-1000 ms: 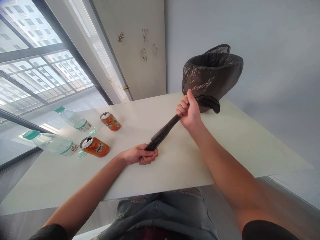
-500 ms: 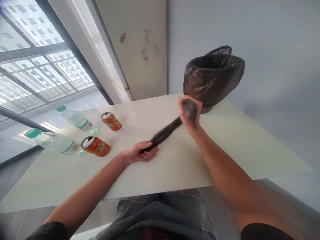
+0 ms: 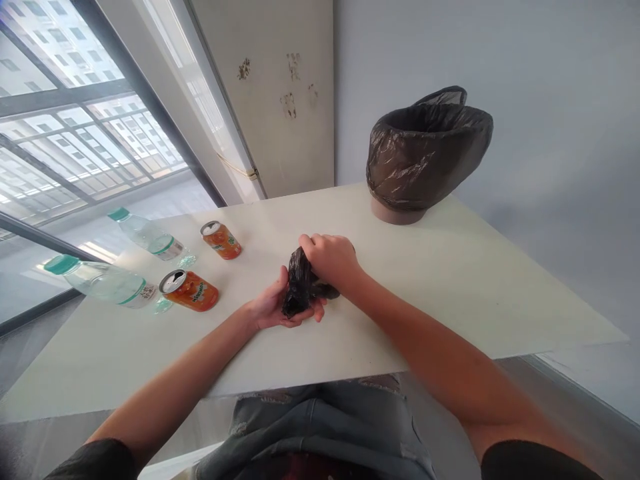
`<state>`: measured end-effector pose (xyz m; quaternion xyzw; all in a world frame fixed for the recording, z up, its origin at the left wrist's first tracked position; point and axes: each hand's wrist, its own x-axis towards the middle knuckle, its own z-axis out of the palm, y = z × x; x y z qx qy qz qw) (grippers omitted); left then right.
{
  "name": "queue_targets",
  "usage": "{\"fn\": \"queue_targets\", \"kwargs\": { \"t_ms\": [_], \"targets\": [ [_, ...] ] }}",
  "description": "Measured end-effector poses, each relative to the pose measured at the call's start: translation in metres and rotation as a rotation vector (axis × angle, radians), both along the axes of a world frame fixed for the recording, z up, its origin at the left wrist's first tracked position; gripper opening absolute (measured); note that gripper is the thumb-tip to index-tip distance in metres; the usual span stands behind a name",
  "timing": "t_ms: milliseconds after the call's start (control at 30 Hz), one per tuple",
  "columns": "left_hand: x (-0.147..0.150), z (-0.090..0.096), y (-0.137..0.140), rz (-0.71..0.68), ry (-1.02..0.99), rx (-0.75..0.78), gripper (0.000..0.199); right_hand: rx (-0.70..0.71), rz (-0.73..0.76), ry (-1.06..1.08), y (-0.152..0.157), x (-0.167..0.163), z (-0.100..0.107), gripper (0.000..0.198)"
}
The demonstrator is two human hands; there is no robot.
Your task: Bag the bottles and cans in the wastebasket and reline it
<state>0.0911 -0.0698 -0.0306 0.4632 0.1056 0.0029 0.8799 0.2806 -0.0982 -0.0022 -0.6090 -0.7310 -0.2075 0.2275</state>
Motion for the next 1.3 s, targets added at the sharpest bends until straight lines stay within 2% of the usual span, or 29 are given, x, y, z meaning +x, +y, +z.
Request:
{"fn": "queue_targets", "kwargs": {
  "t_ms": [100, 167, 267, 400, 500, 567, 600, 700, 767, 800, 900, 1033, 1167, 1300],
  "targets": [
    [0.000, 0.004, -0.003, 0.148, 0.035, 0.074, 0.048, 0.040, 0.063, 0.031, 0.002, 0.002, -0.004, 0.013],
    [0.000, 0.005, -0.005, 0.224, 0.047, 0.100, 0.027, 0.105, 0.077, 0.070, 0.005, 0.005, -0.005, 0.015],
    [0.001, 0.005, -0.006, 0.244, 0.019, 0.069, 0.016, 0.189, 0.048, 0.136, 0.011, 0.013, -0.004, 0.018],
    [0.002, 0.001, -0.006, 0.255, 0.019, 0.082, 0.014, 0.229, 0.024, 0.260, 0.019, 0.032, 0.002, 0.021],
    [0.003, -0.002, -0.004, 0.302, 0.006, 0.154, 0.016, 0.230, 0.032, 0.604, 0.027, 0.049, 0.002, 0.019],
    [0.004, -0.002, -0.004, 0.342, -0.010, 0.190, 0.016, 0.156, 0.063, 0.990, 0.031, 0.056, 0.000, 0.028],
    [0.004, -0.002, -0.003, 0.349, -0.010, 0.198, 0.015, 0.070, 0.102, 1.206, 0.032, 0.056, -0.001, 0.032],
    [0.004, 0.000, -0.003, 0.318, 0.012, 0.172, 0.016, -0.317, 0.278, 1.797, 0.032, 0.046, -0.002, 0.041],
    [0.003, 0.001, -0.003, 0.293, 0.026, 0.138, 0.018, -0.503, 0.394, 2.048, 0.031, 0.034, -0.001, 0.044],
    [0.002, 0.002, -0.002, 0.281, 0.033, 0.131, 0.019, -0.533, 0.443, 2.115, 0.029, 0.029, 0.000, 0.045],
    [0.000, 0.004, 0.001, 0.214, 0.058, 0.150, 0.019, -0.479, 0.524, 2.113, 0.027, 0.024, 0.003, 0.042],
    [0.000, 0.004, 0.003, 0.124, 0.077, 0.200, 0.017, -0.358, 0.488, 1.943, 0.026, 0.028, 0.003, 0.033],
    [0.002, -0.003, 0.002, 0.227, 0.098, 0.256, 0.015, -0.178, 0.510, 1.806, 0.025, 0.026, 0.001, 0.034],
    [0.001, -0.008, 0.007, 0.357, 0.059, 0.221, 0.051, -0.135, 0.450, 1.738, 0.025, 0.027, 0.003, 0.044]
  ]
}}
